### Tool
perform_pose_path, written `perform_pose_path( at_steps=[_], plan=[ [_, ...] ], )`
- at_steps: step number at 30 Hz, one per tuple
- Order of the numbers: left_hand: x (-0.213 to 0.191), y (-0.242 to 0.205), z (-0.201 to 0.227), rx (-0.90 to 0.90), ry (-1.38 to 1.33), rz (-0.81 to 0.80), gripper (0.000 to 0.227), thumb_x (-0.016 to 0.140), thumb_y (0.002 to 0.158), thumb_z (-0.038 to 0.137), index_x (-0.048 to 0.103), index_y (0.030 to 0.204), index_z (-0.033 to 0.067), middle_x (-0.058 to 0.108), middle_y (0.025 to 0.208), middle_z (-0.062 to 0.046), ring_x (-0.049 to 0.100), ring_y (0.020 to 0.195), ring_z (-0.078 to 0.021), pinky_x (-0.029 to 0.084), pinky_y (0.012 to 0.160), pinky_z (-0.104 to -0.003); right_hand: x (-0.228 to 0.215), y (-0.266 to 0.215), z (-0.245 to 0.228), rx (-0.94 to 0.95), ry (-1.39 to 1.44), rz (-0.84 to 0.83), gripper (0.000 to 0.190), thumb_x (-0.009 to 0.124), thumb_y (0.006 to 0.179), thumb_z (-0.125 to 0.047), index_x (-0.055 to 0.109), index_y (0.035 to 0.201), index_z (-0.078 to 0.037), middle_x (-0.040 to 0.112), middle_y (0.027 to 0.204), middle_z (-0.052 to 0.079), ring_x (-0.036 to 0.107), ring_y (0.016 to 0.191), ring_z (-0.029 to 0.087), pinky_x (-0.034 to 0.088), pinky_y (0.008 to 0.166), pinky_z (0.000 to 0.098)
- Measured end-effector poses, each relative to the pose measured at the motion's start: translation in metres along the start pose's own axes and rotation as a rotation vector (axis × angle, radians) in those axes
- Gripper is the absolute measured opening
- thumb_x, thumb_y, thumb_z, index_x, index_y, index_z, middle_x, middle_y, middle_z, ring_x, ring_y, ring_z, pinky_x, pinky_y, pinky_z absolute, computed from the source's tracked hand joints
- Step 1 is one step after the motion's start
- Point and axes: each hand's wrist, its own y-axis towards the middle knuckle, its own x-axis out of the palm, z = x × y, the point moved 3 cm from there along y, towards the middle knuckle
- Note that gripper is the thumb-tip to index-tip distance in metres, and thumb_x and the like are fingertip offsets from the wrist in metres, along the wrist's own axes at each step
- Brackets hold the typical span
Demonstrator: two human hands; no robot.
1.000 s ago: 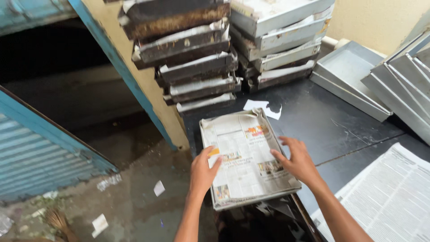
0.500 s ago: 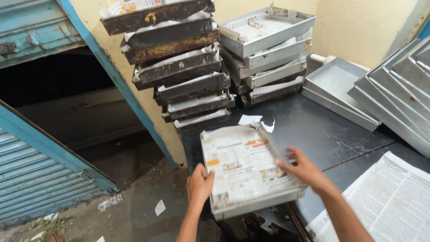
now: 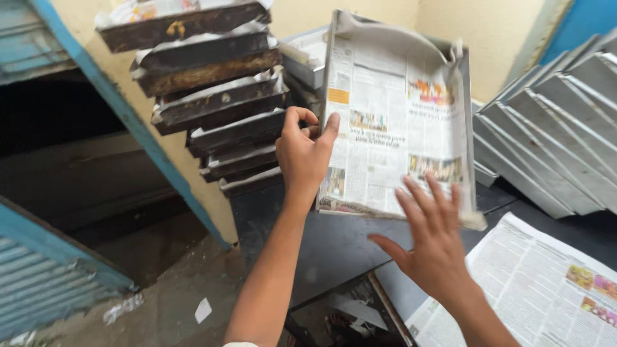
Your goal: The person lines rectangular metal trays with newspaper sheets. They pick up a sheet, place it inside a tray, and press the paper into the corners and along the sides to fit. The person repeats this process for multiple trays, stacking the lined trays on a pile.
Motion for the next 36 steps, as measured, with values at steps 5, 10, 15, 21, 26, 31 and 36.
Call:
perform_pose_path(
  at_steps=[5, 10, 15, 21, 26, 31, 36],
  plan=[
    [0.02, 0.01, 0.022, 0.07, -0.17, 0.106, 0.039, 0.08, 0.087, 0.032, 0.051, 0.092, 0.0067, 0.075, 0.07, -0.009, 0.066, 0.06, -0.0102, 0.051, 0.058, -0.027, 0.011, 0.02, 0.03, -0.061, -0.164, 0.076, 0.053, 0.078, 0.085, -0.011, 0.056, 0.133, -0.007, 0.057, 0.127, 0.008, 0.049, 0.134, 0.033, 0.021, 0.123, 0.061],
    [0.031, 0.03, 0.024, 0.036, -0.267, 0.143, 0.044, 0.084, 0.084, 0.031, 0.049, 0.094, 0.0058, 0.077, 0.077, -0.013, 0.067, 0.066, -0.0118, 0.053, 0.061, -0.027, 0.018, 0.032, 0.053, -0.123, -0.144, 0.184, 0.043, 0.077, 0.089, -0.004, 0.059, 0.128, -0.012, 0.059, 0.108, 0.003, 0.057, 0.106, 0.026, 0.037, 0.114, 0.0536],
    [0.038, 0.055, 0.018, 0.01, -0.273, 0.144, 0.048, 0.082, 0.08, 0.033, 0.048, 0.102, 0.0072, 0.079, 0.085, -0.015, 0.076, 0.075, -0.0171, 0.057, 0.07, -0.03, 0.025, 0.057, 0.079, -0.19, -0.21, 0.249, 0.042, 0.074, 0.091, -0.006, 0.058, 0.129, -0.012, 0.052, 0.107, 0.008, 0.05, 0.106, 0.028, 0.04, 0.105, 0.0517],
    [0.048, 0.088, 0.011, -0.01, -0.275, 0.127, 0.062, 0.069, 0.085, 0.057, 0.049, 0.116, 0.0076, 0.077, 0.097, -0.02, 0.076, 0.091, -0.0251, 0.057, 0.083, -0.035, 0.023, 0.111, 0.108, -0.285, -0.281, 0.227, 0.042, 0.074, 0.094, -0.008, 0.056, 0.132, -0.013, 0.049, 0.111, 0.01, 0.048, 0.111, 0.029, 0.04, 0.107, 0.0524],
    [0.046, 0.052, -0.047, -0.068, 0.01, 0.027, 0.07, 0.048, 0.096, 0.064, 0.038, 0.141, 0.0109, 0.073, 0.112, -0.022, 0.069, 0.105, -0.0433, 0.053, 0.088, -0.048, 0.039, 0.174, 0.133, -0.256, -0.283, 0.153, 0.051, 0.073, 0.09, -0.001, 0.055, 0.137, -0.009, 0.051, 0.122, 0.016, 0.048, 0.119, 0.038, 0.043, 0.106, 0.0525],
    [0.063, -0.042, -0.181, -0.23, 0.393, -0.215, 0.058, 0.049, 0.097, 0.058, 0.046, 0.135, 0.0142, 0.073, 0.103, -0.023, 0.07, 0.098, -0.0441, 0.056, 0.084, -0.055, 0.09, 0.229, 0.168, -0.221, -0.265, 0.11, 0.054, 0.076, 0.088, -0.001, 0.056, 0.138, -0.008, 0.054, 0.126, 0.018, 0.049, 0.12, 0.04, 0.044, 0.103, 0.052],
    [0.069, -0.116, -0.312, 0.025, 0.536, -0.456, 0.051, 0.062, 0.095, 0.042, 0.054, 0.129, 0.0035, 0.063, 0.126, -0.022, 0.056, 0.119, -0.0411, 0.047, 0.094, -0.055, 0.154, 0.259, 0.205, -0.23, -0.234, 0.06, 0.052, 0.075, 0.085, -0.001, 0.059, 0.134, -0.01, 0.056, 0.124, 0.017, 0.049, 0.121, 0.04, 0.044, 0.104, 0.0501]
  ],
)
